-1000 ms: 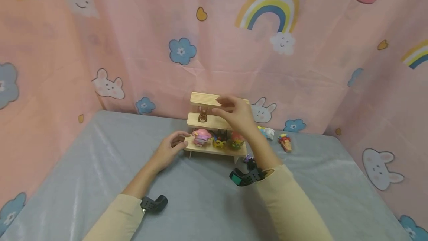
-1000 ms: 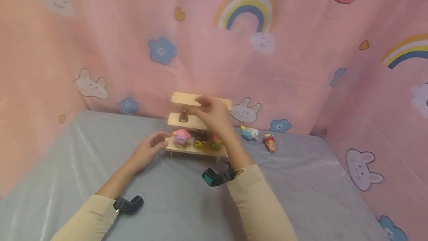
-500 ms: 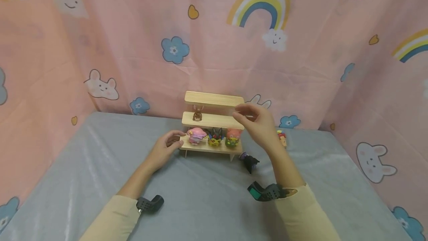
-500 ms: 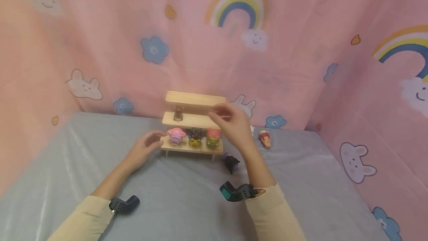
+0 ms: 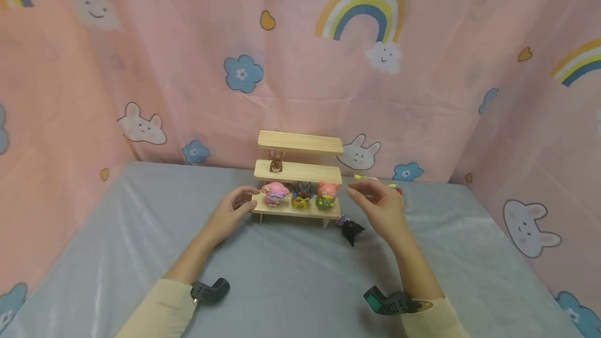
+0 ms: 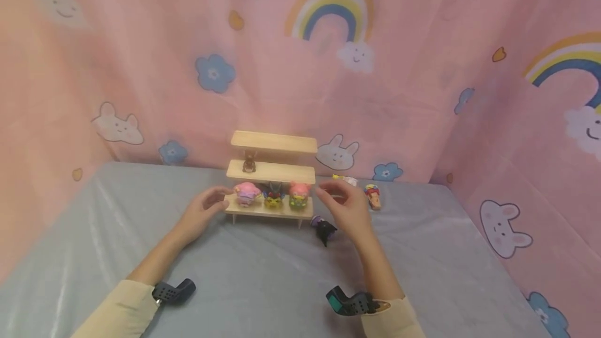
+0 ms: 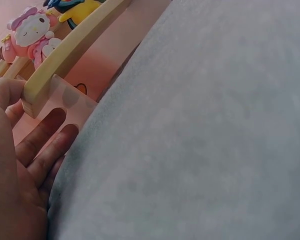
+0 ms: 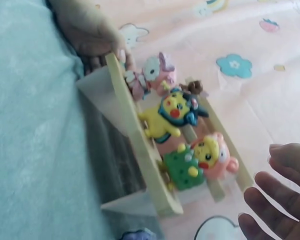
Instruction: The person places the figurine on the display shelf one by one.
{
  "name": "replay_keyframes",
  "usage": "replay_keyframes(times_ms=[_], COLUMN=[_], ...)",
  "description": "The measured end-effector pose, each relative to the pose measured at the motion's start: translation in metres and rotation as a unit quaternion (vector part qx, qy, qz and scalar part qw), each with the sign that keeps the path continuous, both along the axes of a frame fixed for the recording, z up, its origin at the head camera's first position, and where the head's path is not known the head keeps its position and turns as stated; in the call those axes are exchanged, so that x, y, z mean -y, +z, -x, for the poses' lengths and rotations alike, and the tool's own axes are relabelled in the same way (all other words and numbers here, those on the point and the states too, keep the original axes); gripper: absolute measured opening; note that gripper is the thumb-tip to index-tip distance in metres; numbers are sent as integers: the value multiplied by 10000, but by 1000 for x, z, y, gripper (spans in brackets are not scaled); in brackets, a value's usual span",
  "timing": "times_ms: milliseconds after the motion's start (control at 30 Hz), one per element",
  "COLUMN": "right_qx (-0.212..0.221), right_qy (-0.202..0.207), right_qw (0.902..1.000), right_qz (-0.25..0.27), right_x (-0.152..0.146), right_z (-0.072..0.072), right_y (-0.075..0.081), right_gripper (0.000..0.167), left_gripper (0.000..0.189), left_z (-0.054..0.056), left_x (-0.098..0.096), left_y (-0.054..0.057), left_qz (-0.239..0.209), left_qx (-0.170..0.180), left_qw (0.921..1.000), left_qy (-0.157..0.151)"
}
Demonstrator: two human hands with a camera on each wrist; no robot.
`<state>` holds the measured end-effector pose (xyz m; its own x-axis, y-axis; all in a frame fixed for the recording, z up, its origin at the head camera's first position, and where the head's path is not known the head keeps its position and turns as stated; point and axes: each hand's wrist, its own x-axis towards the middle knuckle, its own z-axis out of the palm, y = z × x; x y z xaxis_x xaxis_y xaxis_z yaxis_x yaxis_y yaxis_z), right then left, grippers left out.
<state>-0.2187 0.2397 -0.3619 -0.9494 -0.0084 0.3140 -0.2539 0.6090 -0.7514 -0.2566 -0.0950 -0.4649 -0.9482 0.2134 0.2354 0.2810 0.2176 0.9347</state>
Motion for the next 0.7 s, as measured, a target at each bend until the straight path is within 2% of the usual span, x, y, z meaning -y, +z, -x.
replay_keyframes(times_ms=[267, 500, 700], right_qx=[229, 325, 560], right_qy=[-122, 88, 368], right_qw=[9961, 9980, 9967], right_qz=[839, 541, 452], right_x=[-18, -31, -38], right_z=[0, 4, 7], right_y=[-19, -32, -43], right_gripper=[29, 28, 29], left_gripper=[32, 32, 32], left_z=[1, -1, -2], left_x=[1, 1, 3], left_y=[-2, 0, 0], left_qz=[109, 126, 219], left_qx=[65, 3, -13], left_qw=[9999, 9999, 9997], left_qy=[102, 16, 61])
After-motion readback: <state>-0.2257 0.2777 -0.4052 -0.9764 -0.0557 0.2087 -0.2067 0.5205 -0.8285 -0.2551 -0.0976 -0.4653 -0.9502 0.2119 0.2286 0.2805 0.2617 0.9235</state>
